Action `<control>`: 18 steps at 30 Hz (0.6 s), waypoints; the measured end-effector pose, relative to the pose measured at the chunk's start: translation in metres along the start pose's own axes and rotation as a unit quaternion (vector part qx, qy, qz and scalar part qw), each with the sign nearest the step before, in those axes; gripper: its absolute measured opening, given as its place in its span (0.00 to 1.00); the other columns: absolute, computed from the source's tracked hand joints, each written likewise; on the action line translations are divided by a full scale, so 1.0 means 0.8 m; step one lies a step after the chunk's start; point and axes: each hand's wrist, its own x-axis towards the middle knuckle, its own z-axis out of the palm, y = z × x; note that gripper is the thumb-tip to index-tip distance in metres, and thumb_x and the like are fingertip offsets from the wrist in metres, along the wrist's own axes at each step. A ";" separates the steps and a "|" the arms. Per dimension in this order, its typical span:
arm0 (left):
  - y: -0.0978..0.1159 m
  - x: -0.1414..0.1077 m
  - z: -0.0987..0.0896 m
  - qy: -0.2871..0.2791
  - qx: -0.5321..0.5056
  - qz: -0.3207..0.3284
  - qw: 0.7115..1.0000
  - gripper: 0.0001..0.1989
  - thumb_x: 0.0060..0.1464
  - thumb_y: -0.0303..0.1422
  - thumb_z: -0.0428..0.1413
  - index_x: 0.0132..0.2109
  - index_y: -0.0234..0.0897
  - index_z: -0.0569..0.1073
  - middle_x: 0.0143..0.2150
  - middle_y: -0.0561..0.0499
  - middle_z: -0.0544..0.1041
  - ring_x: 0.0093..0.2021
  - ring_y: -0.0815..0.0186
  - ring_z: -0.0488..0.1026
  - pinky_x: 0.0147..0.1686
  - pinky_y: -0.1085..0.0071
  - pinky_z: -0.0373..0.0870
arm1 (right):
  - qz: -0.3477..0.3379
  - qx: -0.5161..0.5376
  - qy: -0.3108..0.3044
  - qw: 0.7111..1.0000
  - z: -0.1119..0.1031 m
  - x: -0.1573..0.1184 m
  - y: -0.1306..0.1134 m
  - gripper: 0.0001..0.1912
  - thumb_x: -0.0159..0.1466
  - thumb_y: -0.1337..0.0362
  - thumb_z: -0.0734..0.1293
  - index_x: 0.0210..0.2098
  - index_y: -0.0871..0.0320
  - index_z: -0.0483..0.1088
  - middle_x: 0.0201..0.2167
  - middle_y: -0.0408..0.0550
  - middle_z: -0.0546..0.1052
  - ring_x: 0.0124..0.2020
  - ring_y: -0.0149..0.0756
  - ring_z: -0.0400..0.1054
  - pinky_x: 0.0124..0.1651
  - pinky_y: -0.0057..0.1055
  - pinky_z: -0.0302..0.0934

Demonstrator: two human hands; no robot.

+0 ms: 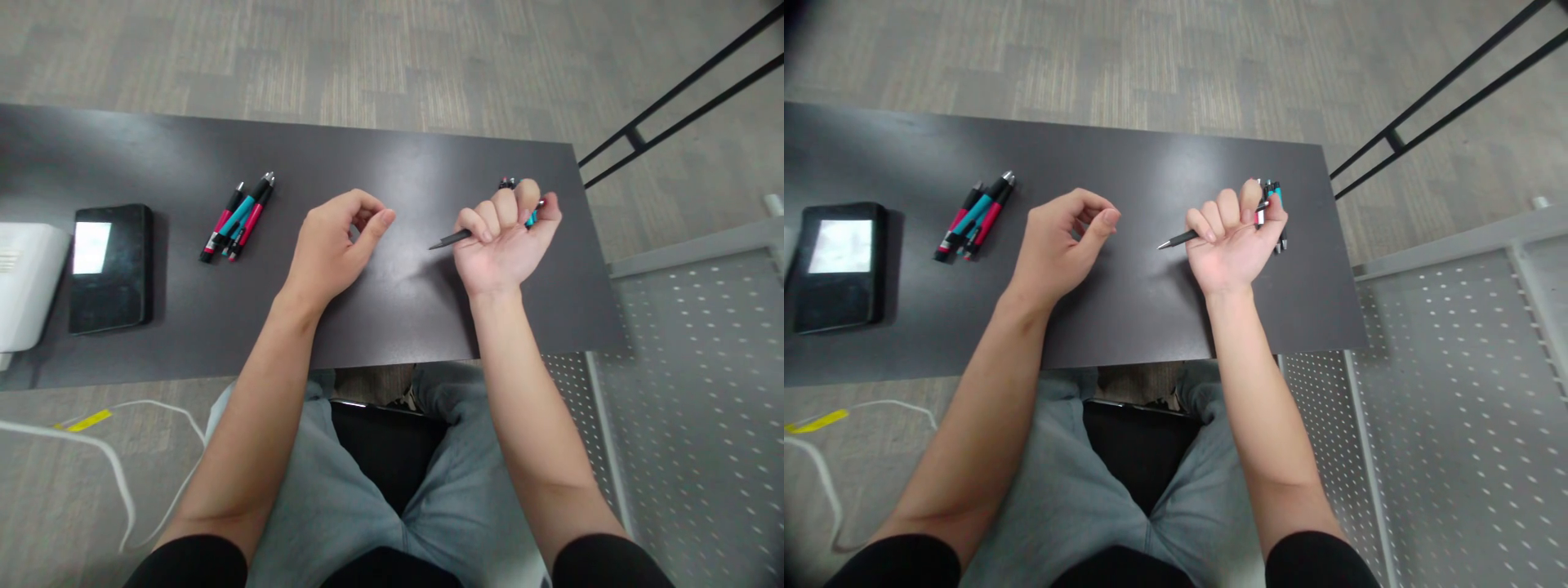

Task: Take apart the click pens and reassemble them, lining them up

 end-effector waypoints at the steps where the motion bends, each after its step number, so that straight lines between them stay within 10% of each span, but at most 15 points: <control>1: -0.001 0.000 0.001 -0.003 0.000 0.000 1.000 0.22 0.88 0.56 0.63 0.51 0.44 0.85 0.47 0.46 0.92 0.47 0.57 0.87 0.49 0.60 0.80 | 0.014 -0.003 -0.010 1.000 0.001 0.001 0.004 0.44 0.63 0.07 0.65 0.51 0.28 0.92 0.29 0.58 0.73 0.45 0.70 0.69 0.54 0.68 0.59; 18: 0.000 0.001 0.003 -0.036 -0.001 -0.003 0.999 0.25 0.84 0.60 0.62 0.49 0.44 0.86 0.47 0.44 0.94 0.46 0.54 0.87 0.48 0.60 0.80 | -0.001 -0.102 -0.126 0.987 -0.009 0.005 0.006 0.55 0.67 0.06 0.51 0.58 0.33 0.91 0.28 0.54 0.70 0.40 0.64 0.65 0.52 0.64 0.62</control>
